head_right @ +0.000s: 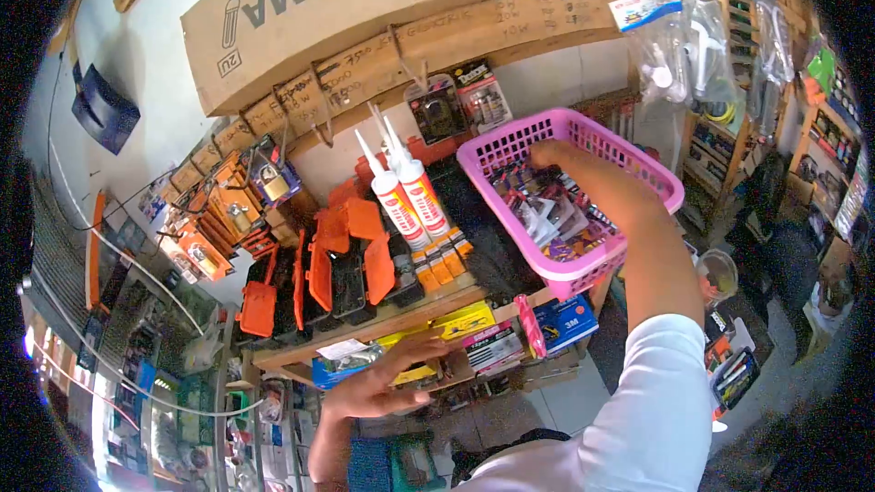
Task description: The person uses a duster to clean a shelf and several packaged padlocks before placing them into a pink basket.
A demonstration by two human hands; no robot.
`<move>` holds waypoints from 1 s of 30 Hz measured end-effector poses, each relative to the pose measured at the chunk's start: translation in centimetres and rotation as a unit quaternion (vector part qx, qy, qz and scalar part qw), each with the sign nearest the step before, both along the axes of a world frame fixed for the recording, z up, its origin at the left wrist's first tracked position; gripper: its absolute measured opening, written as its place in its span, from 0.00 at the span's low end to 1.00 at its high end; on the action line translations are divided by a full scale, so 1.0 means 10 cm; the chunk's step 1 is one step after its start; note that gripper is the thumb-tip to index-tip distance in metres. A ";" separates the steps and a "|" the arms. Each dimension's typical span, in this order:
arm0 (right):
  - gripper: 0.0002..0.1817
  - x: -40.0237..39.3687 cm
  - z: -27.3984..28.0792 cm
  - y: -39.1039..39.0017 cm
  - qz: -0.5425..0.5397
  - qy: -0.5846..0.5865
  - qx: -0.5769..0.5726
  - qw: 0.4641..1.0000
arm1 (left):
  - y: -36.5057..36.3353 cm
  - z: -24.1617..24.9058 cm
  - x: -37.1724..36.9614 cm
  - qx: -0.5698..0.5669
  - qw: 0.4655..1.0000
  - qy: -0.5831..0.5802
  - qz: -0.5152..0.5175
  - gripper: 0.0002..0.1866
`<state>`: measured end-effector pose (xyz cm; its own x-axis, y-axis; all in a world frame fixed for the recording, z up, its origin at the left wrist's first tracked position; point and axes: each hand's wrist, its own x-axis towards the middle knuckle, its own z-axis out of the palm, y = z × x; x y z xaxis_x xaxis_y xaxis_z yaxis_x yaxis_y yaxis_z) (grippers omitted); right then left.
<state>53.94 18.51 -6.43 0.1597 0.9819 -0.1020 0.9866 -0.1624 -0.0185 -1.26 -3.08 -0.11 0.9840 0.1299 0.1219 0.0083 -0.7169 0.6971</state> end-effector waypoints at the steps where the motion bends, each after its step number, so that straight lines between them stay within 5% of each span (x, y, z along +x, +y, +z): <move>1: 0.19 -0.02 -0.04 0.06 0.024 -0.007 0.006 1.000 | 0.00 0.02 -0.07 -0.010 1.000 -0.007 0.027 0.31; 8: 0.16 -0.11 0.17 0.02 -0.032 -0.078 0.016 0.996 | 0.10 -0.04 -0.21 -0.061 0.996 -0.020 0.067 0.31; 15: 0.18 -0.23 0.53 -0.35 -0.021 -0.031 0.064 0.997 | 0.17 -0.04 -0.05 -0.049 0.998 -0.018 0.035 0.31; 22: 0.14 -0.50 0.88 -0.78 -0.063 -0.083 0.217 0.971 | 0.22 -0.13 0.16 -0.045 0.999 -0.024 -0.012 0.30; 28: 0.09 -0.47 1.36 -1.24 -0.068 -0.012 0.279 0.958 | 0.15 -0.18 0.31 -0.040 0.998 -0.036 -0.024 0.29; 30: 0.10 -0.57 1.50 -1.46 0.021 0.129 0.313 0.941 | 0.10 -0.18 0.34 -0.076 0.996 -0.036 0.007 0.29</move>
